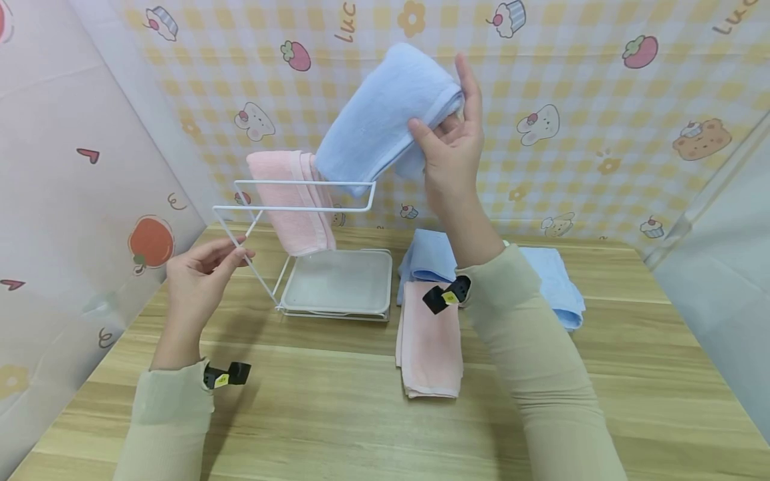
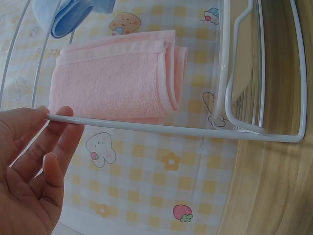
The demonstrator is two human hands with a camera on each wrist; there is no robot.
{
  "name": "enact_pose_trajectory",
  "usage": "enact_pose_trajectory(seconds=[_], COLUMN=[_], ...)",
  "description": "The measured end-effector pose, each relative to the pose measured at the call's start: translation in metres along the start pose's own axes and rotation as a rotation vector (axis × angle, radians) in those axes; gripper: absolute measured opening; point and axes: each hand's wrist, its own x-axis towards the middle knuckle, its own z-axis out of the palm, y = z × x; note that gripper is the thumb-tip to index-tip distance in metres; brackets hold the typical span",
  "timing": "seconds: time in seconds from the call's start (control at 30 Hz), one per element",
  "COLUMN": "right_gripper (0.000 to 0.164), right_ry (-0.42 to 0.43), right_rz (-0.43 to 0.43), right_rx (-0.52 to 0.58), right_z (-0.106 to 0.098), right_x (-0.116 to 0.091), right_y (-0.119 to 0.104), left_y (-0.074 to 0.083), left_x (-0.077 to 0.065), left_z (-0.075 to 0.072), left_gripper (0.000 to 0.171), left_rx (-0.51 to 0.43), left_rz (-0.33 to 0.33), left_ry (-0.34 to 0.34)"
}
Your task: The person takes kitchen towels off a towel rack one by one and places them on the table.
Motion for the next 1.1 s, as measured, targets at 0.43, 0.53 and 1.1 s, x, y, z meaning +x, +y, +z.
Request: enact_pose_trajectory(seconds=[0.43,0.53,1.1], right_gripper=[0.057,0.06,0.076], right_ry=[0.085,0.098,0.092], right_rz=[-0.066,-0.077,-0.011], right_rx=[0.04,0.045,-0.475], right_z=[-0.01,-0.013,-0.049], right_x=[0.005,0.007,-0.007], right_y=[-0.02,-0.027,-0.049], left_y=[0.001,0.001,0.001], left_x=[-0.001,0.0,-0.001], left_z=[0.001,0.001,0.001], left_gripper=[0.018,0.018,0.019], left_rx=[-0.009,-0.01,0.0], left_rz=[-0.004,-0.002,-0.018], left_ry=[-0.006,-0.004,0.008])
